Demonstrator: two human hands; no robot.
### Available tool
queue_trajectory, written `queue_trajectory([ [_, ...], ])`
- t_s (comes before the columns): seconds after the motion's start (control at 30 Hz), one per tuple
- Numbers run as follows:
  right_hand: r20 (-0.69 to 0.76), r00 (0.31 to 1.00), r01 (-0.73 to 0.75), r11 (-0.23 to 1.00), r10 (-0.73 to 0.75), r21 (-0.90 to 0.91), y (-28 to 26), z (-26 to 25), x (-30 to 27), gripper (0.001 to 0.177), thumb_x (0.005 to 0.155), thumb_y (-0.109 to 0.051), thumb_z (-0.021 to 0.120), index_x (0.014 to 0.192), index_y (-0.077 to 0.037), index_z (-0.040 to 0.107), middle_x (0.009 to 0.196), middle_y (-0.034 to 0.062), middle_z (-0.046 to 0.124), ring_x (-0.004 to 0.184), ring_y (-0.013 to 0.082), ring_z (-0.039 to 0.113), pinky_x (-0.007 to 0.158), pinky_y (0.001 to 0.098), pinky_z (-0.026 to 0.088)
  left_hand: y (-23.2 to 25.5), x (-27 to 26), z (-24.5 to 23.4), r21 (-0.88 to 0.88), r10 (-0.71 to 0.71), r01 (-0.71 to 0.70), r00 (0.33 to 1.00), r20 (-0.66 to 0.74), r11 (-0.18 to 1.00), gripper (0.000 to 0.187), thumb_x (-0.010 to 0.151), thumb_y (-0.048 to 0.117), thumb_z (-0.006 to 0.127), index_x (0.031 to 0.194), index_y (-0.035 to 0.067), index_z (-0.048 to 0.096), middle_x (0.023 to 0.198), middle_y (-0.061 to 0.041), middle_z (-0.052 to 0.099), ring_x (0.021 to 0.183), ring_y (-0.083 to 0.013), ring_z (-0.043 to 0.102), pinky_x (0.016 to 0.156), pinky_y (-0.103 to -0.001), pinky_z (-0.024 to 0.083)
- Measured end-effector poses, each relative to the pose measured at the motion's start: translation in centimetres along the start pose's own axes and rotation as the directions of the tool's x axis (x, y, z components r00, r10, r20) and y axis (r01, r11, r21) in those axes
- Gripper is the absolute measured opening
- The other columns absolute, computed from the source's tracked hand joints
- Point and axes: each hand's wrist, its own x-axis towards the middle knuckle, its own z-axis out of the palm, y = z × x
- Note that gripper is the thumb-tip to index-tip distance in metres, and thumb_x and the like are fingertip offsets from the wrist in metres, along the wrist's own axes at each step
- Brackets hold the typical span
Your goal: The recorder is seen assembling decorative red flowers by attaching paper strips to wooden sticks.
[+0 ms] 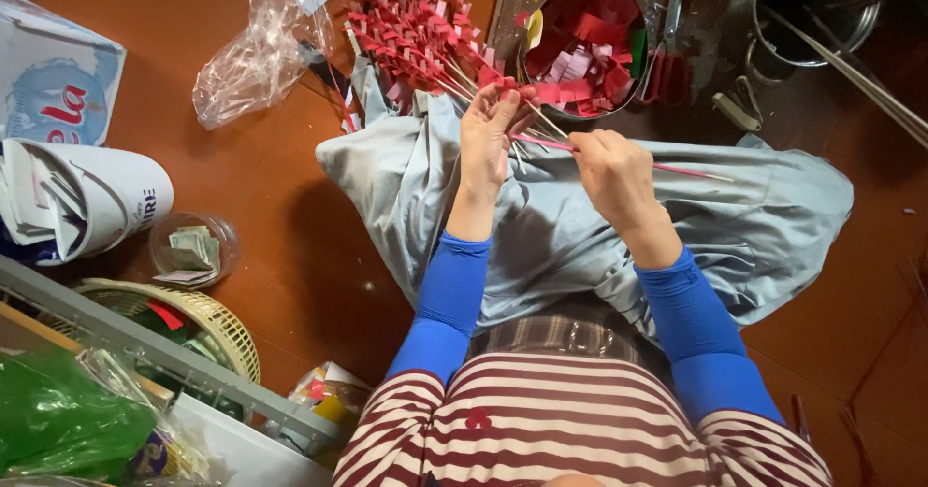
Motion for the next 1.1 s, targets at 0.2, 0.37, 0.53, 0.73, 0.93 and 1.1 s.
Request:
queue_trajectory([
  [0.2,0.035,0.999,-0.023,1.000,0.023,-0.016,0.4,1.0,-0.5,0.016,0.089,0.000,0.075,0.103,-0.005,0.072,0.085,0.0105,0.069,0.080,0.0307,0.068,0.070,0.0411,0.053,-0.1,-0.1,-0.4,0.083,0.033,-0.030,0.999,-0.037,0.996,0.033,0.093,-0.006,0.070,0.123,-0.001,0.057,0.111,-0.020,0.073,0.098,-0.0273,0.074,0.089,-0.040,0.063],
  [0.37,0.038,0.999,-0.008,1.000,0.007,0.022,-1.2,-0.6,0.3,0.025,0.085,-0.004,0.075,0.109,-0.001,0.071,0.088,0.0134,0.069,0.080,0.0332,0.068,0.069,0.0422,0.053,0.6,0.6,-1.3,0.101,0.136,-0.120,0.976,-0.168,0.988,0.040,0.091,-0.006,0.073,0.127,-0.002,0.055,0.108,-0.019,0.073,0.097,-0.0258,0.074,0.086,-0.039,0.063],
  [0.53,0.026,0.999,-0.021,0.999,0.020,0.041,0.2,1.5,-1.5,0.017,0.089,-0.001,0.071,0.106,-0.004,0.070,0.093,0.0137,0.071,0.088,0.0333,0.070,0.074,0.0420,0.055,1.0,0.8,-1.9,0.088,0.158,-0.139,0.947,-0.278,0.986,0.047,0.089,-0.003,0.074,0.129,-0.001,0.050,0.102,-0.015,0.071,0.089,-0.0246,0.073,0.082,-0.038,0.064],
  [0.73,0.100,0.994,-0.052,0.988,0.038,0.144,0.4,4.1,-0.8,0.014,0.094,-0.006,0.067,0.107,-0.004,0.070,0.092,0.0161,0.071,0.084,0.0346,0.069,0.071,0.0432,0.054,2.2,-0.5,-1.1,0.143,0.332,-0.314,0.934,-0.130,0.939,0.056,0.098,0.006,0.074,0.143,0.001,0.040,0.111,-0.022,0.067,0.102,-0.0298,0.067,0.093,-0.043,0.057],
  [0.93,0.257,0.959,-0.144,0.987,0.121,0.073,2.7,8.4,3.7,0.003,0.094,-0.010,0.068,0.091,-0.012,0.069,0.094,0.0106,0.069,0.096,0.0345,0.069,0.076,0.0473,0.054,4.6,-1.3,-0.6,0.405,0.625,-0.489,0.698,-0.350,0.773,0.053,0.104,0.044,0.055,0.145,0.017,0.038,0.148,-0.005,0.050,0.143,-0.0221,0.043,0.120,-0.045,0.031],
  [1.1,0.180,0.950,-0.254,0.967,0.256,-0.035,6.4,13.0,7.0,0.033,0.083,-0.028,0.083,0.095,-0.001,0.067,0.107,0.0205,0.063,0.092,0.0436,0.064,0.073,0.0531,0.052,2.6,0.3,-3.2,0.352,0.596,-0.507,0.772,-0.221,0.787,0.021,0.113,0.025,0.061,0.120,0.006,0.058,0.116,-0.009,0.064,0.105,-0.0188,0.058,0.097,-0.037,0.044],
])
